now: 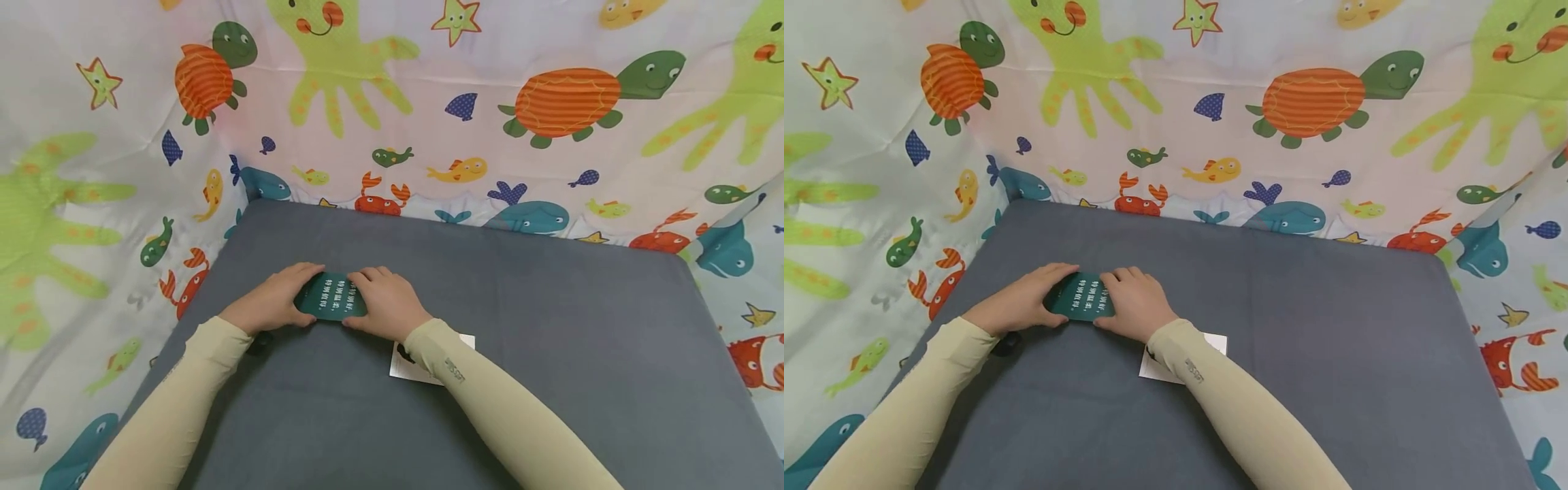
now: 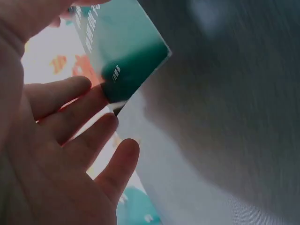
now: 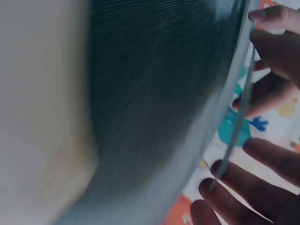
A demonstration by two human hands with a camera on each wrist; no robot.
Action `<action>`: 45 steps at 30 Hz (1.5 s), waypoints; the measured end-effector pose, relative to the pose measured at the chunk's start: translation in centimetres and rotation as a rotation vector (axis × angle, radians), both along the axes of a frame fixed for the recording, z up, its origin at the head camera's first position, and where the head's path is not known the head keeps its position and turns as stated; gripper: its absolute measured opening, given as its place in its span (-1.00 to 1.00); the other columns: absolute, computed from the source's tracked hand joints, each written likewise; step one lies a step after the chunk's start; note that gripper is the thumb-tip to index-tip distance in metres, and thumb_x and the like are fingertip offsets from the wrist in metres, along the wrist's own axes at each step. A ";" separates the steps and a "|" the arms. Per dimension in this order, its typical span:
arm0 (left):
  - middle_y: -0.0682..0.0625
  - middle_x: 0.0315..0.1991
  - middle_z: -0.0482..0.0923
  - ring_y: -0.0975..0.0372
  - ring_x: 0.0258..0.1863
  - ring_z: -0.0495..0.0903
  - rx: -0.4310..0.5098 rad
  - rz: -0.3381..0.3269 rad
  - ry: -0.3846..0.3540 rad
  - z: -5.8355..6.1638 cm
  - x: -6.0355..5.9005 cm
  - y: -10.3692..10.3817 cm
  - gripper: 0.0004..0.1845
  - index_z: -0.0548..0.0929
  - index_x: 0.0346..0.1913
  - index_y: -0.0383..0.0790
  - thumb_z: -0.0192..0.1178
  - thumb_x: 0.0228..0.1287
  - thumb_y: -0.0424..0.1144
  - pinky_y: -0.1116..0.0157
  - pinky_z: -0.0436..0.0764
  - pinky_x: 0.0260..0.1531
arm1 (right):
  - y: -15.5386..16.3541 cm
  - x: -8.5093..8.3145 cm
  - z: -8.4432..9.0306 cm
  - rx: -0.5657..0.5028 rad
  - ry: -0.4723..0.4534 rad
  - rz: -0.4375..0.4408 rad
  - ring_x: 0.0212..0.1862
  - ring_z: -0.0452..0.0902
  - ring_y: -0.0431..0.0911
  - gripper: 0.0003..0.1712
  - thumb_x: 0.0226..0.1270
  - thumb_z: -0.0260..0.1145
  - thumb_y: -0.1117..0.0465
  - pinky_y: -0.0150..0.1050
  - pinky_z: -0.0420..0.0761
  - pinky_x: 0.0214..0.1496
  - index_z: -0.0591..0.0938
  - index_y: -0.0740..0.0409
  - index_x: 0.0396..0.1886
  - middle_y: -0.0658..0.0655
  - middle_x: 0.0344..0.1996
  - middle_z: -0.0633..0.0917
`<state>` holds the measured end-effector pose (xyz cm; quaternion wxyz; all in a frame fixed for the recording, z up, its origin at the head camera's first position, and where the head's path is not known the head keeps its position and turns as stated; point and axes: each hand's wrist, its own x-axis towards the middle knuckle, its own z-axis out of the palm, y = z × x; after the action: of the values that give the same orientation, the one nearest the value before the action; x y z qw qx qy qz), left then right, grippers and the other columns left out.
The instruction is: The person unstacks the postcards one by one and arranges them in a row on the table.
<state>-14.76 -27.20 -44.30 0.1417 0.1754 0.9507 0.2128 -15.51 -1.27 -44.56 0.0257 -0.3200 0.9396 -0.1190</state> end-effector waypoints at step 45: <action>-0.16 0.66 0.32 -0.08 0.64 0.33 0.050 -0.114 0.063 0.4 4.6 7.4 0.12 0.22 0.71 -0.23 0.60 0.23 0.06 -0.21 0.35 0.60 | 7.7 4.9 2.5 -0.112 -0.130 -0.129 0.55 0.47 0.07 0.11 0.27 0.50 -0.44 0.13 0.61 0.48 0.41 0.02 0.65 0.07 0.55 0.54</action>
<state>-10.17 -19.78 -43.94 0.1193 0.2393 0.9376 0.2225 -10.63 6.39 -42.04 0.0610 -0.2511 0.9465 -0.1932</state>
